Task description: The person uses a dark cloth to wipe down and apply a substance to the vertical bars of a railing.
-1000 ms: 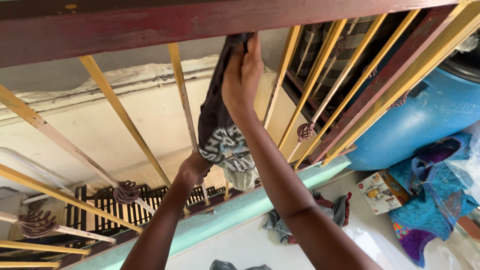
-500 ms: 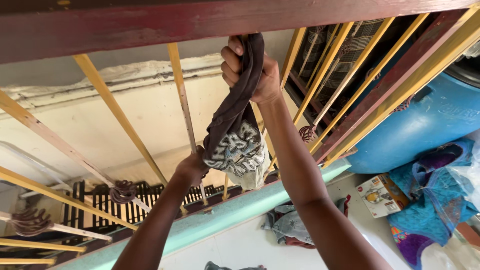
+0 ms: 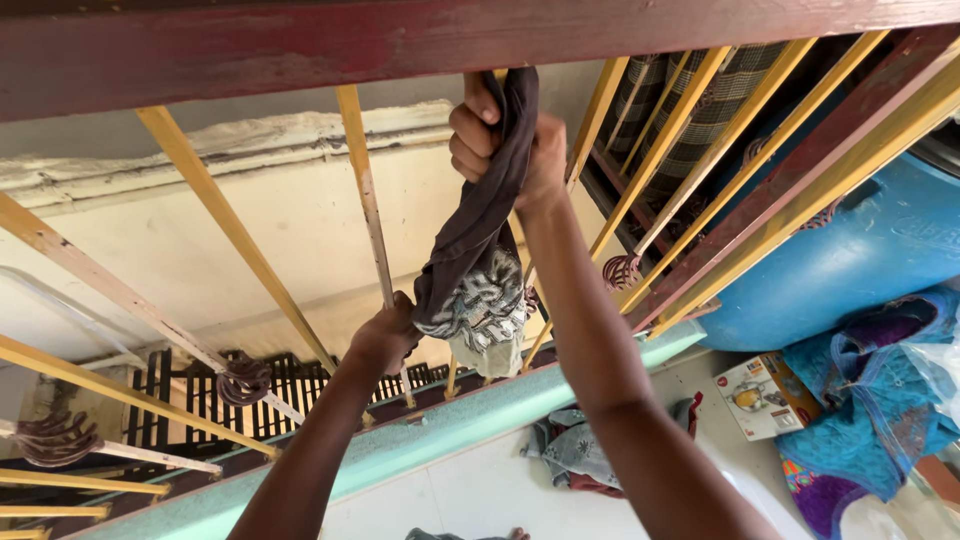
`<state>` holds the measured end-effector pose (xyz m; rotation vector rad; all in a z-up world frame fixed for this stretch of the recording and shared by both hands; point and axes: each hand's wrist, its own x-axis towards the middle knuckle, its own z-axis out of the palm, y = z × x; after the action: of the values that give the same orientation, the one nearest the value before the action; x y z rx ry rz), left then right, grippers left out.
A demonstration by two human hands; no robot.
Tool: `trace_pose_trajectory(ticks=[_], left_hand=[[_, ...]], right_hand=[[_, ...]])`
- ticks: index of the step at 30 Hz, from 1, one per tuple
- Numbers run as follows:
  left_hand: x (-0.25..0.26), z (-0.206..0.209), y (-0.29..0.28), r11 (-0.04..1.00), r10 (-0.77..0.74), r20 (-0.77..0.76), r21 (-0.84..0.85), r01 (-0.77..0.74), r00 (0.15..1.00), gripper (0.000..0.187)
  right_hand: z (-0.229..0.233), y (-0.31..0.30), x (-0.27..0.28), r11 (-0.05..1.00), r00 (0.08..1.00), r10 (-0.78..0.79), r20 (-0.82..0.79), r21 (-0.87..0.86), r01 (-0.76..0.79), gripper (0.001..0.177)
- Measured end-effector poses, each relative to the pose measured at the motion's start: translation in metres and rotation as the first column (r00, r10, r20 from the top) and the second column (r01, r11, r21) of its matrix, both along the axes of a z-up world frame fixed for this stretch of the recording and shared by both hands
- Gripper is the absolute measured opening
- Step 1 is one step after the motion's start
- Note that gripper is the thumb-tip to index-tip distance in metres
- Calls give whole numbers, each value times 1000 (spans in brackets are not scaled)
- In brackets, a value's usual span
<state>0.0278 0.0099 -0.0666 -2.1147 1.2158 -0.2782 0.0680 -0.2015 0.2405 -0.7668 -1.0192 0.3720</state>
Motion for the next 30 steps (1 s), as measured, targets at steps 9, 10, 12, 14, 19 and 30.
trace_pose_trajectory(ticks=[9, 10, 12, 14, 19, 30], left_hand=[[-8, 61, -14, 951, 86, -162, 308, -33, 983, 50], [-11, 65, -15, 954, 145, -229, 292, -74, 963, 39], [-17, 63, -14, 953, 202, -296, 277, -118, 934, 29], [-20, 55, -13, 987, 111, -138, 132, -93, 984, 42], [-14, 35, -9, 896, 281, -448, -193, -399, 849, 41], [-26, 78, -15, 963, 189, -206, 232, -140, 960, 44]], right_hand=[[-85, -4, -29, 995, 981, 6, -195, -92, -24, 35], [-79, -3, -20, 997, 993, 37, -115, -68, -45, 33], [-48, -5, 4, 998, 999, 11, 42, -58, -9, 29], [-13, -8, 12, 992, 985, -103, 142, -57, 112, 28], [-39, 4, -24, 838, 834, -538, 120, -27, 545, 51], [-87, 15, -8, 479, 417, -837, 355, 103, 872, 39]])
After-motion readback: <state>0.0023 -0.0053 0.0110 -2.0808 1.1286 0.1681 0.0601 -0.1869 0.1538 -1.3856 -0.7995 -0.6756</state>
